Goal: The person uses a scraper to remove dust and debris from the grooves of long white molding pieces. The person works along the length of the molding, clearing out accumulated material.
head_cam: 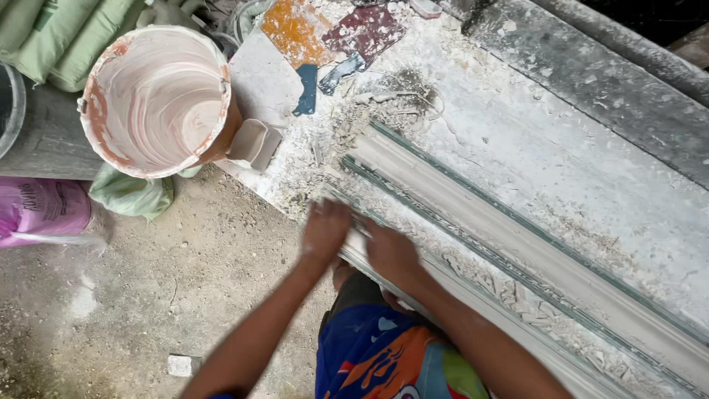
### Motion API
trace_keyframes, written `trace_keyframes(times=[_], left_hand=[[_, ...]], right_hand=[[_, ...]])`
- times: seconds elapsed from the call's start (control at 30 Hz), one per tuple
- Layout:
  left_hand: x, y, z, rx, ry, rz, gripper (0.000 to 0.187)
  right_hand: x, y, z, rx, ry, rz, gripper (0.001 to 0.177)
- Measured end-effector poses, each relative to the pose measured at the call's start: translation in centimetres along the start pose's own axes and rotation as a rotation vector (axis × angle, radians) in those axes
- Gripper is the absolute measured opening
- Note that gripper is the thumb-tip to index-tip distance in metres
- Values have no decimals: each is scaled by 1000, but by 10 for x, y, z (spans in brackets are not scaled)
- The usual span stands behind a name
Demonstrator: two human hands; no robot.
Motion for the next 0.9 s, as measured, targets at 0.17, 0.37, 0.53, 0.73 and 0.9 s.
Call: trace_keyframes(times=[0.17, 0.37, 0.53, 0.73, 0.9], left_hand=[[6, 23, 46, -126, -157, 43, 11], [-2, -17, -68, -34, -70, 123, 14], [-12, 36, -4, -405, -115, 265, 30], [-26, 88, -59, -1311, 412, 121, 67], [-47, 18, -73, -1757, 839, -183, 85]], right_hand=[[-20, -16, 65, 2, -181, -79, 51], [60, -25, -26, 86, -68, -29, 49], [-24, 14, 37, 616, -491, -252, 53], [40, -52, -37, 1207, -605, -340, 82], [18, -31, -88, 1127, -238, -340, 91]])
Point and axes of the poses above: each hand's wrist, its own x-axis towards the middle knuckle, its own y-axis out of the back of the hand, z = x × y, the point moved 5 cm from there along x, towards the middle knuckle, and after that the axes turned 15 degrees about -y, right-handed, at the moved point
